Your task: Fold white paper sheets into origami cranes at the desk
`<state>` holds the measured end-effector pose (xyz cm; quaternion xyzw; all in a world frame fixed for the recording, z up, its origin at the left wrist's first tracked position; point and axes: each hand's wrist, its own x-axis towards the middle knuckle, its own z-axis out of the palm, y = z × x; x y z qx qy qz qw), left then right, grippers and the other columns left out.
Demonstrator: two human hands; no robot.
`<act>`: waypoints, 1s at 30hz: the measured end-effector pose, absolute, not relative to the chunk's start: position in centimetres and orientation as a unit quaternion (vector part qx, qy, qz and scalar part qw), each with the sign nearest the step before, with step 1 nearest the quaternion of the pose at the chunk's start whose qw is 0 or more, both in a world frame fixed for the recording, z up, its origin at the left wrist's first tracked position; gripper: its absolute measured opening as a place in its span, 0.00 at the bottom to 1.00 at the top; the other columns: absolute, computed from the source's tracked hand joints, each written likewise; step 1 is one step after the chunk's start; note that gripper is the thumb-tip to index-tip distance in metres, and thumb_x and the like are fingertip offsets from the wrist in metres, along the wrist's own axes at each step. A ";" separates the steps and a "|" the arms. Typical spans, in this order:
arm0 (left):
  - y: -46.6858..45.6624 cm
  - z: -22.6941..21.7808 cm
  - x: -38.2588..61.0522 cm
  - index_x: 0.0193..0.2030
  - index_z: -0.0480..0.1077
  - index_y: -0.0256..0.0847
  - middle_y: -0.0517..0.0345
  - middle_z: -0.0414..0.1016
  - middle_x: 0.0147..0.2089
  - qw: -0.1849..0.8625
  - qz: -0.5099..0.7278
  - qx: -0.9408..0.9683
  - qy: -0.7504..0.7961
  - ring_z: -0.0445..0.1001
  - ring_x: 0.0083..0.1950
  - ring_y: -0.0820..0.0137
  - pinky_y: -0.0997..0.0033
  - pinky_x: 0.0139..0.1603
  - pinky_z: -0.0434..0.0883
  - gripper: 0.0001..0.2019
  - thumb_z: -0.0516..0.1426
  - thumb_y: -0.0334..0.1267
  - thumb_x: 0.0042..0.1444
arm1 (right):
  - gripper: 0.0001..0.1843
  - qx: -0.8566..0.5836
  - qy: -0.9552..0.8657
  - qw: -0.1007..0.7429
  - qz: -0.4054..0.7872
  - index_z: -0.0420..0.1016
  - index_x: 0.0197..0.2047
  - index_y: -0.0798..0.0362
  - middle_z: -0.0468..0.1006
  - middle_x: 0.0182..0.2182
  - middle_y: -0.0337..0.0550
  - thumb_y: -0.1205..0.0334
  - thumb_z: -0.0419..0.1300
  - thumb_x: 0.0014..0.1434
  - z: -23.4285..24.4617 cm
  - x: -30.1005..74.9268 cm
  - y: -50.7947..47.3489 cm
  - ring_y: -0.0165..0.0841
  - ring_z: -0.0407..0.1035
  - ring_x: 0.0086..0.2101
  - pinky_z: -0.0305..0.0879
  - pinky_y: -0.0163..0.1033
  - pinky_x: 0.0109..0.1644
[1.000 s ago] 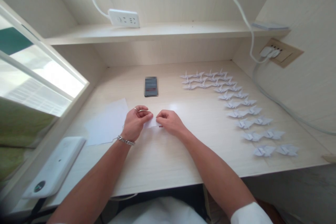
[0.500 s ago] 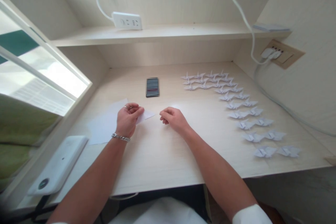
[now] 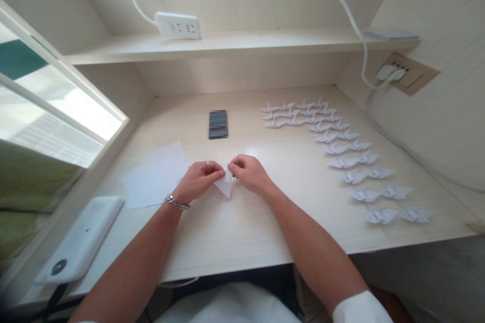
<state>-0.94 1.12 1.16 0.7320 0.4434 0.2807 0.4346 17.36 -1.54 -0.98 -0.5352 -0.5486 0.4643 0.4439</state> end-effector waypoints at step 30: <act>1.2 0.4 -0.5 0.32 0.74 0.36 0.54 0.76 0.26 0.568 0.353 0.596 0.443 0.75 0.28 0.71 0.73 0.31 0.71 0.15 0.64 0.47 0.48 | 0.12 -0.507 -0.574 0.453 0.456 0.74 0.33 0.53 0.78 0.31 0.41 0.52 0.61 0.54 -0.2 16.9 -2.1 0.33 0.71 0.31 0.65 0.36 0.34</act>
